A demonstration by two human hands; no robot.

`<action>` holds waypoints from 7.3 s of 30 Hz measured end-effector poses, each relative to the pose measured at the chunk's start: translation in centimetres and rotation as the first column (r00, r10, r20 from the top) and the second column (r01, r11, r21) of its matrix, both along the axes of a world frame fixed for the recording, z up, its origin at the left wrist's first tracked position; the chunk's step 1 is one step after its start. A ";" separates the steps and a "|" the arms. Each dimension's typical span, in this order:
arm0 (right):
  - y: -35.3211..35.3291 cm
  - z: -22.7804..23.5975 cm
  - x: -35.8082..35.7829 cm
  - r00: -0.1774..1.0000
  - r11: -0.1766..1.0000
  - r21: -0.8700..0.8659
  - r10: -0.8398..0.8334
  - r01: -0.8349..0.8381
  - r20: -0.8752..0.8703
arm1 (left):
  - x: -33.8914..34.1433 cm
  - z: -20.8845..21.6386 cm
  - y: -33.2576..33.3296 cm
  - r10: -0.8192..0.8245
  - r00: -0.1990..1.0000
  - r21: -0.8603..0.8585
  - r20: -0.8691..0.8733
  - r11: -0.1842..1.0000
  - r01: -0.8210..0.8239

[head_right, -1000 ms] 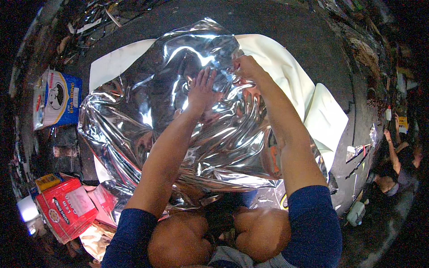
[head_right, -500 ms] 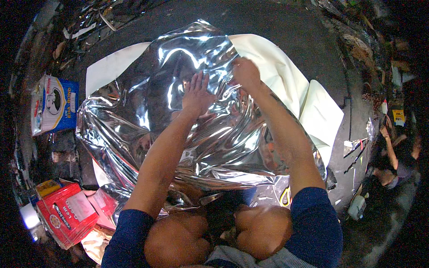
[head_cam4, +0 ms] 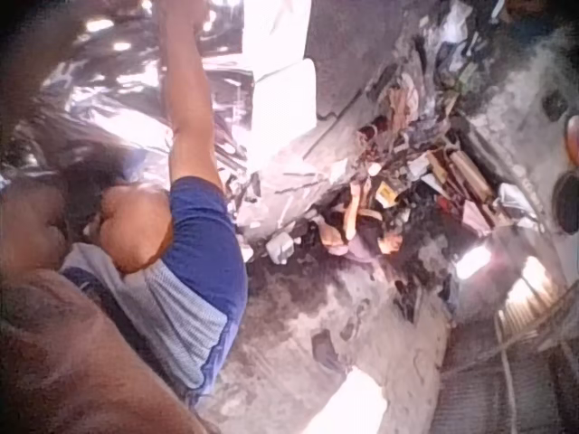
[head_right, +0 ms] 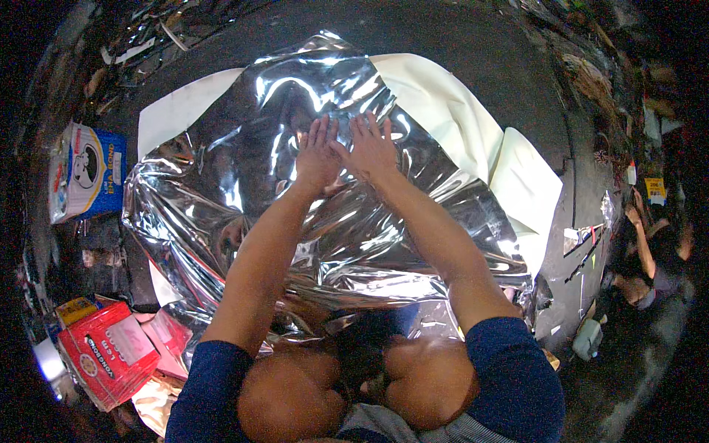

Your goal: The person sits on the floor and wraps a white sheet with a large silver reflective sheet, smoothing and folding the edges by hand. The person repeatedly adjusts and folds the reflective sheet to cover the white sheet.

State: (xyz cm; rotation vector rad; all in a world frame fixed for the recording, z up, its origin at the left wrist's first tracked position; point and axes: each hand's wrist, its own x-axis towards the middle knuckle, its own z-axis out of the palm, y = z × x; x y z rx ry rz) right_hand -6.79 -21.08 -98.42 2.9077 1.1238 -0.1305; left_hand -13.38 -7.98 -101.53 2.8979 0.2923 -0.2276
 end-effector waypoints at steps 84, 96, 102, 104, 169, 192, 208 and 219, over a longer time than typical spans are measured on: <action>-0.4 0.9 -0.3 0.993 0.992 -0.051 0.116 -0.114 0.032 | -0.1 0.7 0.3 -0.057 0.986 0.020 -0.157 0.998 0.060; -0.6 1.0 0.0 0.996 0.996 0.018 0.082 -0.082 -0.047 | 0.2 0.4 0.7 -0.096 0.982 0.029 -0.162 0.994 0.102; 1.0 0.8 0.0 0.999 0.999 0.004 0.033 -0.032 -0.034 | -0.1 0.1 1.5 -0.113 0.981 -0.056 -0.156 0.993 0.106; 0.3 0.9 -0.4 0.994 0.995 -0.030 0.088 -0.091 -0.067 | 0.2 0.2 1.8 -0.104 0.983 -0.117 -0.150 0.989 0.086; 1.1 -2.4 6.4 0.973 0.956 0.285 -0.125 0.066 0.195 | -0.1 0.0 1.8 -0.121 0.988 -0.176 -0.099 0.979 0.102; 1.4 -1.0 8.3 0.992 0.954 0.279 0.122 -0.113 -0.017 | -0.5 0.2 1.7 -0.113 0.991 -0.141 -0.074 0.985 0.102; -4.5 -2.1 15.1 0.813 0.670 0.540 -0.168 0.509 -0.558 | -0.4 0.4 1.3 -0.057 0.996 -0.165 -0.069 0.985 0.045; -3.8 10.2 7.9 0.841 0.889 0.287 -0.172 0.356 -0.512 | -2.6 6.9 5.7 -0.143 0.949 -0.457 -0.281 0.889 -0.002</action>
